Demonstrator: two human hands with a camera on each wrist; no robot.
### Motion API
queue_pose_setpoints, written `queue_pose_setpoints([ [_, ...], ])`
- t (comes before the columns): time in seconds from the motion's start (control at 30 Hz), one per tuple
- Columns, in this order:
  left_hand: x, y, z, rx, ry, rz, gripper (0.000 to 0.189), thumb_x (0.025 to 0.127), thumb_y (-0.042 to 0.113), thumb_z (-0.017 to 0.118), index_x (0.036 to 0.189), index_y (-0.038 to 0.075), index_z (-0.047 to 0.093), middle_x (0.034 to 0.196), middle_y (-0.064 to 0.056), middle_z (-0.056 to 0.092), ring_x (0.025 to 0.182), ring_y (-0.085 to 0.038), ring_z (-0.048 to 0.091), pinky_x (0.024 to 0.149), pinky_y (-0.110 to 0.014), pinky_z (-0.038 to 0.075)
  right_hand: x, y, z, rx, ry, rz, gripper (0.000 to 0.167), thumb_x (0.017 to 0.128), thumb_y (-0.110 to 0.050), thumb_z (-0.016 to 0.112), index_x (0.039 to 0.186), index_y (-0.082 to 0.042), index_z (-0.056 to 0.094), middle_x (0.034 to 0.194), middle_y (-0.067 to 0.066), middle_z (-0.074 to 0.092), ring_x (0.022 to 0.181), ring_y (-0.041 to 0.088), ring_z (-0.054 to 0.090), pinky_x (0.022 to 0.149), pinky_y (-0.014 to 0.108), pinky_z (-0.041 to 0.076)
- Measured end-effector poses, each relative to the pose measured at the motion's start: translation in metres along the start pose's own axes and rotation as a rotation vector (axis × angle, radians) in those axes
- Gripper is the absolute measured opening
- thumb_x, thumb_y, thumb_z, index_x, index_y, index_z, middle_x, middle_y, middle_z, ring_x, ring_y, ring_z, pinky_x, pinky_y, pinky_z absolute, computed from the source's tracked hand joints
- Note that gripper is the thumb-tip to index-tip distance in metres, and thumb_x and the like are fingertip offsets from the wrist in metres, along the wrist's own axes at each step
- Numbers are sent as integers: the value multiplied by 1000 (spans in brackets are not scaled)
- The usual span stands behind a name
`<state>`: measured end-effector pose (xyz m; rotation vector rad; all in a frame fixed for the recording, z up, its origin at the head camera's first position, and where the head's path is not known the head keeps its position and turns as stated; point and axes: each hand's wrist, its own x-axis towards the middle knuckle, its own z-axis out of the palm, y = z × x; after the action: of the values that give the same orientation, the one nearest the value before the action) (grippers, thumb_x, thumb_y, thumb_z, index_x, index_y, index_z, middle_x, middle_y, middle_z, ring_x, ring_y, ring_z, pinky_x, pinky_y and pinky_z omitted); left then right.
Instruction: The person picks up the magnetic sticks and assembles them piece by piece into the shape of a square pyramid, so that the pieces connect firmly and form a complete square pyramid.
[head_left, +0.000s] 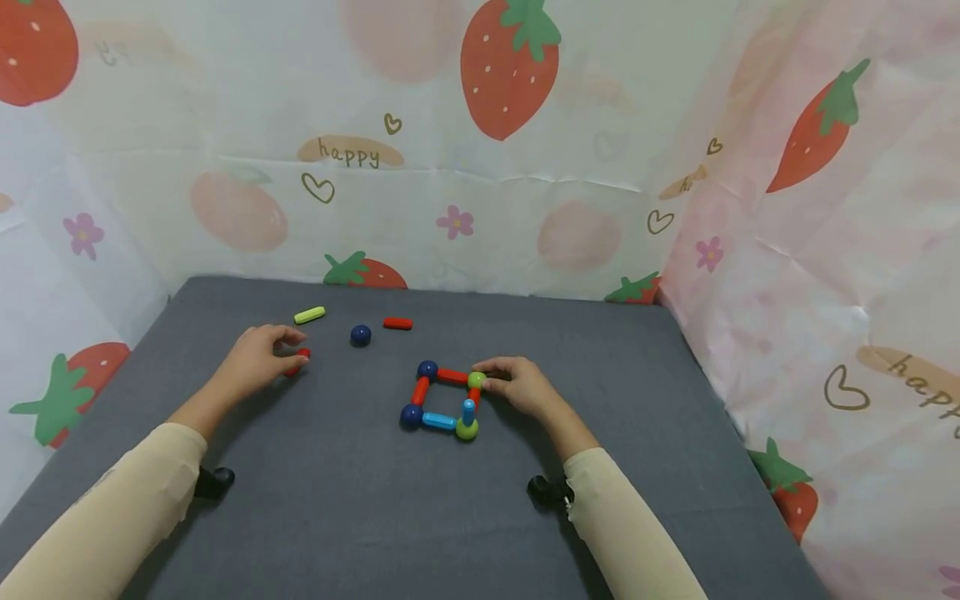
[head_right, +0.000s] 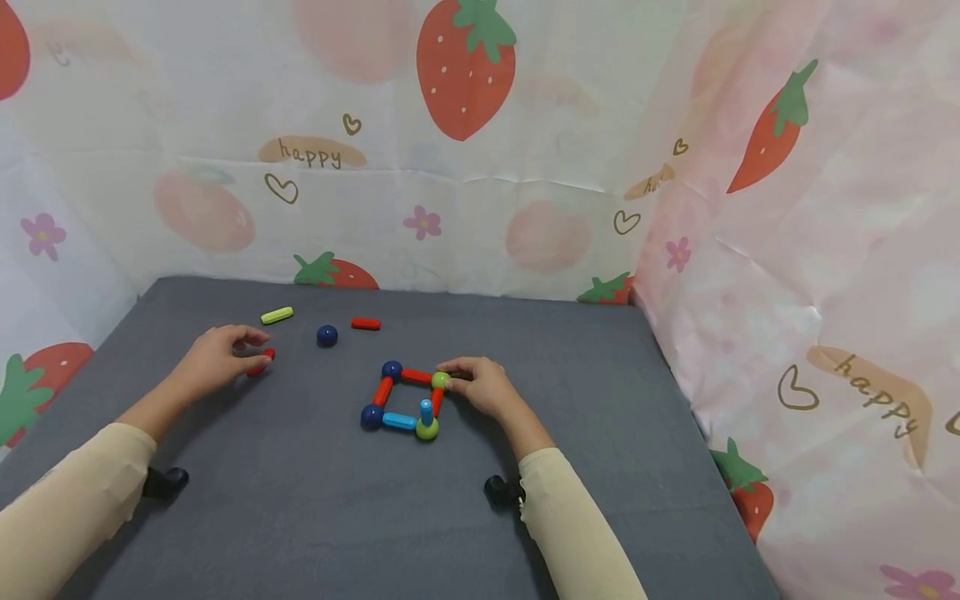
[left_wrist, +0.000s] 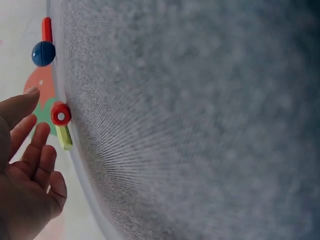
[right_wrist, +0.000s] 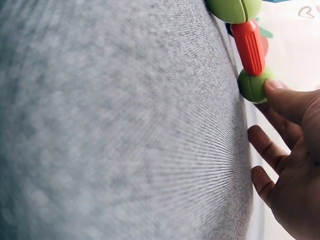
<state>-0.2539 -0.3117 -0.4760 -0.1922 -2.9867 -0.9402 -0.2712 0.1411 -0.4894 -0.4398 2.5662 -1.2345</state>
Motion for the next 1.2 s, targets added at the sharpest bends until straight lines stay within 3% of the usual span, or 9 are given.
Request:
queue_pose_setpoints([
  [0.27,5,-8,3,10,-38,-40,51,94,32,75,130,-3,64,121,-24,68,110,-38,63,91,-54,49,0,1,1,-6,5,-6,26,100,-22,69,124,-27,75,128,-3,69,120,20,62,102,43,50],
  [0.63,9,-14,8,39,-71,-86,47,93,34,76,122,-1,67,107,-15,69,95,-30,61,83,-47,48,1,1,1,-15,6,-18,26,100,-22,69,125,-25,74,125,-4,70,115,18,63,99,41,52],
  [0.97,11,-8,7,43,-81,-70,34,94,27,72,114,-1,69,103,-14,70,90,-27,61,79,-43,48,0,0,-1,1,2,-9,26,100,-21,68,125,-26,74,128,-3,69,120,20,62,102,43,50],
  [1.2,8,6,7,7,-80,-44,32,96,25,70,115,0,69,102,-14,70,82,-23,62,71,-36,50,0,0,-1,-3,-5,-8,26,100,-21,68,125,-26,74,128,-3,69,120,20,62,102,43,51],
])
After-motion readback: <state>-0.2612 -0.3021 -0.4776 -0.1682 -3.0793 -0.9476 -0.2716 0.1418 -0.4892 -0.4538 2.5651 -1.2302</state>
